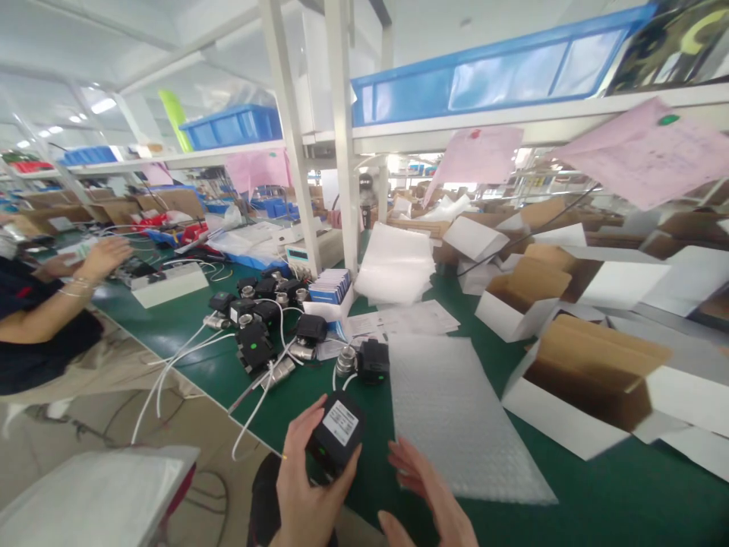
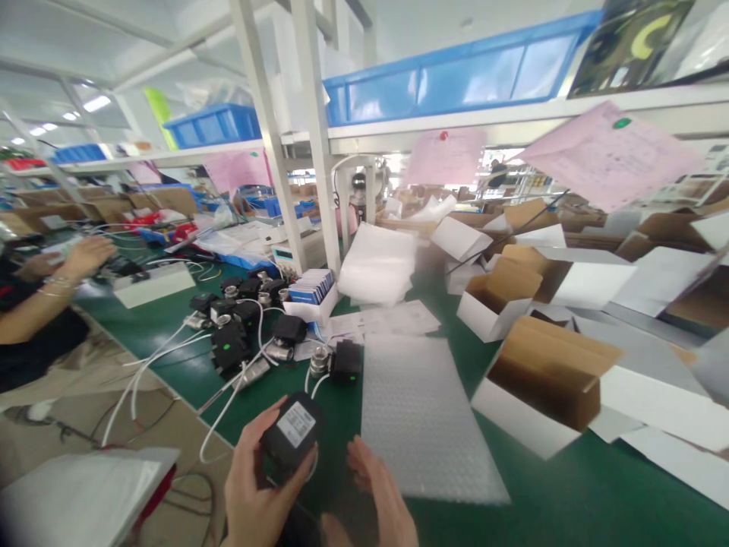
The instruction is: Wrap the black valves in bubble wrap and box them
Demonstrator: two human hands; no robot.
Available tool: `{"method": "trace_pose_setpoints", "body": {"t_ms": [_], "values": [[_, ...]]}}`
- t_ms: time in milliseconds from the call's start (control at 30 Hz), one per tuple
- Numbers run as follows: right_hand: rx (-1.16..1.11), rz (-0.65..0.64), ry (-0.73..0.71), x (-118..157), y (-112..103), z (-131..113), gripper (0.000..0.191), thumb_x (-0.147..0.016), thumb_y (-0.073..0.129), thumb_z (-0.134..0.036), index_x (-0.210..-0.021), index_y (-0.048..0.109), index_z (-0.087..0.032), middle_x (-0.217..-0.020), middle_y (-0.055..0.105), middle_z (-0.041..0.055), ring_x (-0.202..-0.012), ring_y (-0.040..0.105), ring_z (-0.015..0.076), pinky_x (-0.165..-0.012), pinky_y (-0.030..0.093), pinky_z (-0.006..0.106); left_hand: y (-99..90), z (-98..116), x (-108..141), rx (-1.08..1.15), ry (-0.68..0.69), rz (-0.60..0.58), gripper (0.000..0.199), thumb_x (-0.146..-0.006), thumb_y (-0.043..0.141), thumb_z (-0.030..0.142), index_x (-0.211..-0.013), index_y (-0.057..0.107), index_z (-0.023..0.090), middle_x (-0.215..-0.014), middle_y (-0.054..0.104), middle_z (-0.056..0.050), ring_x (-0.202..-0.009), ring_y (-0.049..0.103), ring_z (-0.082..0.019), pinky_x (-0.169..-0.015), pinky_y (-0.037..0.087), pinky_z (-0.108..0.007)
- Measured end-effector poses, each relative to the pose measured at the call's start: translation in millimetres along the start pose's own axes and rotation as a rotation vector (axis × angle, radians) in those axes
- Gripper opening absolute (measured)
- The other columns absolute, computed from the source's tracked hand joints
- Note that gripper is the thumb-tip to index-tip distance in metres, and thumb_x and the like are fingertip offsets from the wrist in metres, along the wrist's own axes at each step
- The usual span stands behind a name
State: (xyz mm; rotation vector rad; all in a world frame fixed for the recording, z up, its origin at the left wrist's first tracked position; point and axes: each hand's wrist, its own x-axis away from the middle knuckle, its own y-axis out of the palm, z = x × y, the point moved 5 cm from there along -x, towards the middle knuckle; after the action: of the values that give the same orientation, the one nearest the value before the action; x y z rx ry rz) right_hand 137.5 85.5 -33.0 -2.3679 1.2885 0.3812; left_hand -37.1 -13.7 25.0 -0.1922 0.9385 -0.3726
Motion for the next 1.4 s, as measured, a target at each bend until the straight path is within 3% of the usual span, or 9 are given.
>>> {"method": "trace_pose_setpoints", "body": {"t_ms": [133,267,400,500,600,800,1100,1267,1400], "values": [[-0.240,-0.111,0.145,-8.3,23.3,-10.3,0.090,-0.071,0.078,-0.020,-0.154,0.043,-0.023,-0.149,0.059,0.0119,-0.132,0.062,0.0326,-0.107,0.057,0.041,12.9,20.5,26.3,0.216,0.039,-0.035,0.055,-0.086,0.081,0.021,-0.135,0.057,0.023,-0.136,0.065,-0.014,-0.120,0.069,-0.031,-0.094,0.064,-0.043],[-0.292,0.016,0.337,-14.2,27.3,-28.3,0.072,-0.062,0.073,-0.018,-0.132,0.059,-0.025,-0.126,0.071,0.0055,-0.118,0.069,0.0282,-0.101,0.059,0.035,16.7,28.6,45.7,0.314,-0.053,0.021,0.043,-0.096,0.068,0.028,-0.137,0.057,0.028,-0.139,0.064,-0.011,-0.125,0.065,-0.032,-0.100,0.060,-0.050],[-0.390,0.079,0.418,-12.7,21.7,-38.9,0.065,-0.061,0.073,-0.025,-0.124,0.060,-0.025,-0.118,0.073,0.0048,-0.107,0.071,0.0270,-0.093,0.060,0.033,16.4,30.3,46.1,0.284,-0.175,-0.102,0.063,-0.089,0.073,0.041,-0.146,0.050,0.026,-0.143,0.061,-0.014,-0.129,0.061,-0.037,-0.105,0.056,-0.054],[-0.415,0.075,0.397,-13.1,13.7,-42.0,0.063,-0.063,0.073,-0.026,-0.125,0.059,-0.023,-0.119,0.072,0.0065,-0.109,0.070,0.0277,-0.094,0.058,0.034,19.8,30.5,38.1,0.368,-0.234,-0.338,0.075,-0.085,0.075,0.046,-0.150,0.046,0.026,-0.149,0.057,-0.014,-0.133,0.058,-0.037,-0.112,0.051,-0.055],[-0.360,0.015,0.304,-17.3,5.6,-47.3,0.062,-0.065,0.070,-0.020,-0.126,0.059,-0.025,-0.120,0.070,0.0053,-0.113,0.068,0.0271,-0.092,0.058,0.033,21.2,29.3,33.8,0.447,-0.270,-0.459,0.078,-0.078,0.076,0.030,-0.150,0.046,0.029,-0.151,0.056,-0.012,-0.134,0.058,-0.035,-0.114,0.050,-0.053],[-0.293,-0.140,0.125,-19.8,-5.2,-52.9,0.071,-0.064,0.067,-0.008,-0.131,0.056,-0.030,-0.125,0.068,0.0030,-0.117,0.066,0.0242,-0.096,0.055,0.032,20.0,29.0,40.8,0.432,-0.184,-0.456,0.085,-0.073,0.072,0.015,-0.152,0.043,0.033,-0.148,0.057,-0.010,-0.134,0.059,-0.033,-0.111,0.054,-0.051],[-0.382,-0.098,0.219,-11.1,-4.4,-40.2,0.073,-0.058,0.070,-0.008,-0.128,0.061,-0.028,-0.126,0.070,0.0054,-0.117,0.067,0.0272,-0.100,0.055,0.036,17.4,29.3,50.4,0.438,-0.193,-0.490,0.089,-0.075,0.075,0.016,-0.154,0.040,0.033,-0.148,0.053,-0.013,-0.133,0.059,-0.036,-0.110,0.055,-0.054],[-0.852,0.178,0.553,9.7,6.7,-10.4,0.075,-0.057,0.093,-0.044,-0.123,0.065,-0.023,-0.117,0.075,0.0108,-0.105,0.072,0.0324,-0.091,0.060,0.042,12.6,23.8,53.0,0.485,-0.328,-0.496,0.076,-0.081,0.080,0.031,-0.151,0.049,0.029,-0.142,0.059,-0.015,-0.124,0.065,-0.038,-0.109,0.055,-0.055],[-1.001,0.200,0.753,18.2,19.2,-5.8,0.062,-0.073,0.079,-0.075,-0.103,0.070,-0.021,-0.103,0.076,0.0110,-0.085,0.073,0.0281,-0.076,0.061,0.040,7.3,37.0,47.0,0.553,-0.395,-0.528,0.079,-0.084,0.077,0.065,-0.151,0.052,0.031,-0.145,0.059,-0.015,-0.124,0.065,-0.040,-0.102,0.059,-0.053]]}}
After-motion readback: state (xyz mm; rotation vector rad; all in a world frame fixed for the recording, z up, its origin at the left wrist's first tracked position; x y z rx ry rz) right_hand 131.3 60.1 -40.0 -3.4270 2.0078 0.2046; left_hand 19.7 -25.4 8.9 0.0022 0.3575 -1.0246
